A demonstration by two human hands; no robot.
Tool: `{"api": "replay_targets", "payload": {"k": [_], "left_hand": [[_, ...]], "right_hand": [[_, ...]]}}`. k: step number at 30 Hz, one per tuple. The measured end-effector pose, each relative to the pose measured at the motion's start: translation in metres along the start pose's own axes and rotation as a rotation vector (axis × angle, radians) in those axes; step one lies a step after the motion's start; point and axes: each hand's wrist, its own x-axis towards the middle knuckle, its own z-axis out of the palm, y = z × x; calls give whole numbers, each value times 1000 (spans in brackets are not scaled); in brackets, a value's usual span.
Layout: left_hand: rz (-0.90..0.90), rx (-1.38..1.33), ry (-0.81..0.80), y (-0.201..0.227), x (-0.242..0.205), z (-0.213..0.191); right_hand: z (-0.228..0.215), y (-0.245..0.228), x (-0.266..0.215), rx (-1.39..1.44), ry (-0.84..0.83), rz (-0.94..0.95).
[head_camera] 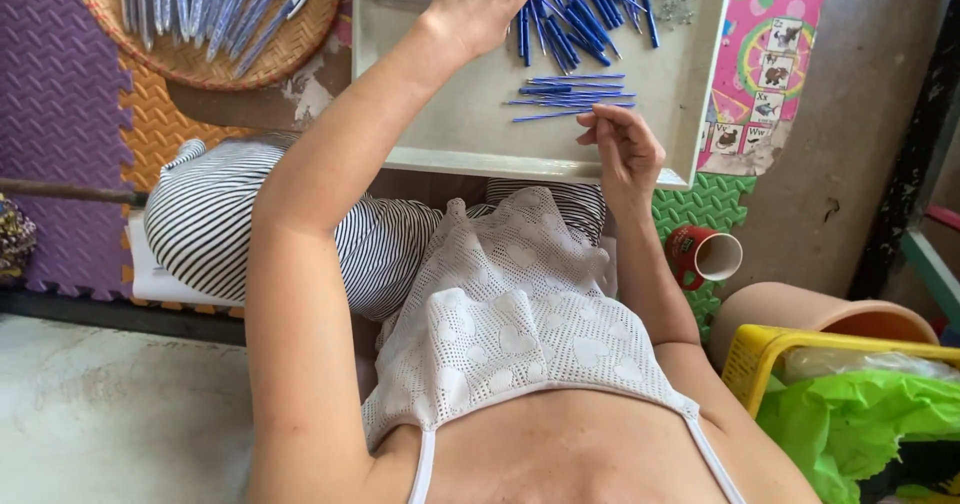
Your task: Assembling ballpoint pens by inserting ink refills into pen bodies and attaching caps.
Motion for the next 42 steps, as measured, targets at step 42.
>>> {"api": "replay_targets", "payload": {"k": [42], "left_hand": [[-51, -400, 177, 132, 95, 42]], "right_hand": [[-65, 9, -11, -179, 460, -261]]}}
